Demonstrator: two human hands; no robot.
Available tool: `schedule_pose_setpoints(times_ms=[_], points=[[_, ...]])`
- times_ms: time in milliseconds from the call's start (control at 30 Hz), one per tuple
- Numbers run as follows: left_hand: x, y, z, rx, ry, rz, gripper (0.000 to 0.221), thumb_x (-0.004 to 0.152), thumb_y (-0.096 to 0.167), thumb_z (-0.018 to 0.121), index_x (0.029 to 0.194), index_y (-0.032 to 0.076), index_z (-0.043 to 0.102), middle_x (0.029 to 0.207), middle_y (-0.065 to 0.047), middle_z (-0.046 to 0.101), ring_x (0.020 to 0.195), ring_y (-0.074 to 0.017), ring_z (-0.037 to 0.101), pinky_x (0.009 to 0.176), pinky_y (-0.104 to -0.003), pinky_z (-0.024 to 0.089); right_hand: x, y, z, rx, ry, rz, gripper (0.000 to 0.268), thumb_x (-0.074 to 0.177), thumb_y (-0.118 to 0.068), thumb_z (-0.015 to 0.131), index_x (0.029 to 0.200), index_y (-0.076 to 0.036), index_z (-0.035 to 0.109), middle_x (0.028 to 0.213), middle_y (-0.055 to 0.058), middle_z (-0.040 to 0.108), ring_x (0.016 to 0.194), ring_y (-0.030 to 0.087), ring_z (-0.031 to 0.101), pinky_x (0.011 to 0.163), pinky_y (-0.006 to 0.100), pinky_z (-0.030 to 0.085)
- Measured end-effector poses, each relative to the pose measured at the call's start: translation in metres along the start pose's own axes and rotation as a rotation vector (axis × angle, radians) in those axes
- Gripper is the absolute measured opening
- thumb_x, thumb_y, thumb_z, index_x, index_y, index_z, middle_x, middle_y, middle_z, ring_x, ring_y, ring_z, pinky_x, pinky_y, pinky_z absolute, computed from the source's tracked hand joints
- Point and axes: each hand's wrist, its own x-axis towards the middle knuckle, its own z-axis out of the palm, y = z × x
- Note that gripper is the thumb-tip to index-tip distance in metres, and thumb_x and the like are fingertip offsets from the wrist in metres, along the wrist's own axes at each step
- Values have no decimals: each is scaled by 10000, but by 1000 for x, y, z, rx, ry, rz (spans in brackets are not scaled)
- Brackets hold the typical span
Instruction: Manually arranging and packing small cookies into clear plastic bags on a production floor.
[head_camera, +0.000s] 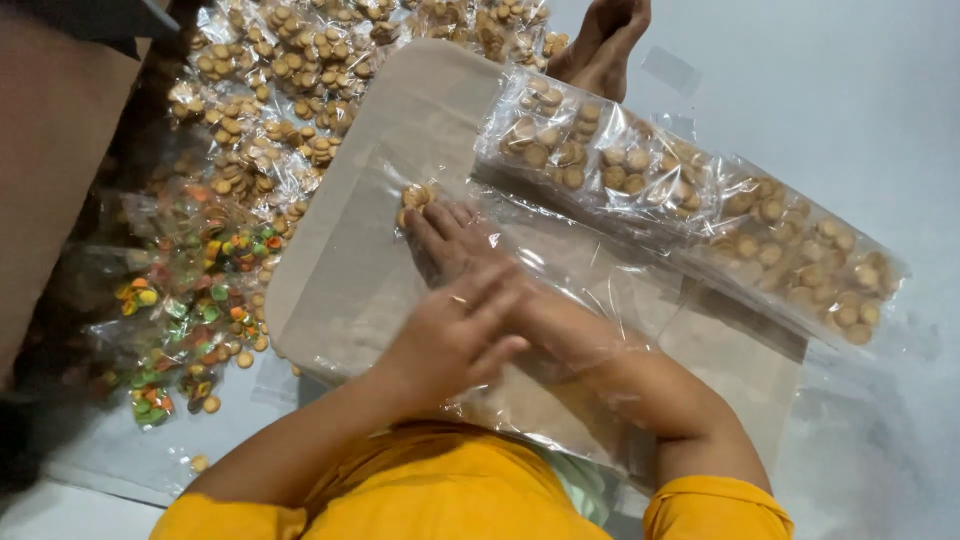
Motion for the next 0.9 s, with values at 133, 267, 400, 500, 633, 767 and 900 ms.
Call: schedule_pose_setpoints(times_ms=[133, 267, 400, 500, 633, 767, 900], points=[[-57, -55, -48, 224, -170, -424, 903, 875, 640, 643, 1573, 121, 399, 1609, -277, 315, 1416, -520, 381, 1103, -651, 343, 1, 10, 20, 56, -300, 208, 609, 955, -402, 504, 1518, -216, 365, 1578, 51, 398, 1458, 340, 413, 1133, 545, 414], [-100, -77, -55, 273, -281, -615, 1026, 813, 706, 629, 1609, 134, 327, 1620, -297, 263, 1479, -511, 282, 1180, -655, 206, -11, 15, 31, 93, -336, 195, 521, 991, -390, 431, 1480, -233, 342, 1606, 20, 276, 1419, 388, 415, 1040, 630, 445], [-107, -80, -47, 340, -307, -590, 1003, 791, 699, 649, 1582, 139, 392, 1606, -270, 325, 1505, -483, 261, 1201, -647, 178, 7, 5, -5, 44, 96, -125, 395, 1046, -362, 514, 1364, -138, 582, 1371, 99, 587, 1291, 320, 581, 1049, 477, 470], [-111, -84, -44, 327, -286, -603, 999, 791, 730, 615, 1588, 173, 384, 1618, -245, 321, 1513, -466, 257, 1207, -632, 168, 21, 11, 4, -29, 50, -171, 574, 1036, -470, 487, 1485, -114, 527, 1490, 154, 560, 1356, 353, 535, 1126, 510, 387], [-115, -87, -40, 344, -261, -584, 1017, 765, 738, 632, 1589, 196, 385, 1632, -223, 316, 1512, -459, 265, 1211, -626, 178, 31, -4, 6, -14, -52, -50, 659, 1013, -464, 502, 1546, -80, 445, 1588, 167, 458, 1432, 379, 459, 1157, 546, 346], [-118, -90, -37, 352, -229, -564, 1000, 770, 724, 650, 1581, 194, 400, 1627, -220, 328, 1501, -468, 281, 1201, -631, 202, 36, -3, 14, -6, -89, -22, 662, 1021, -453, 492, 1563, -81, 417, 1602, 174, 434, 1485, 380, 399, 1202, 538, 298], [-117, -89, -37, 336, -223, -570, 977, 782, 715, 650, 1576, 198, 410, 1622, -215, 336, 1506, -469, 269, 1206, -634, 182, 40, 4, 16, 68, -118, -103, 619, 1009, -376, 537, 1548, -92, 426, 1607, 186, 416, 1490, 380, 391, 1229, 550, 279]])
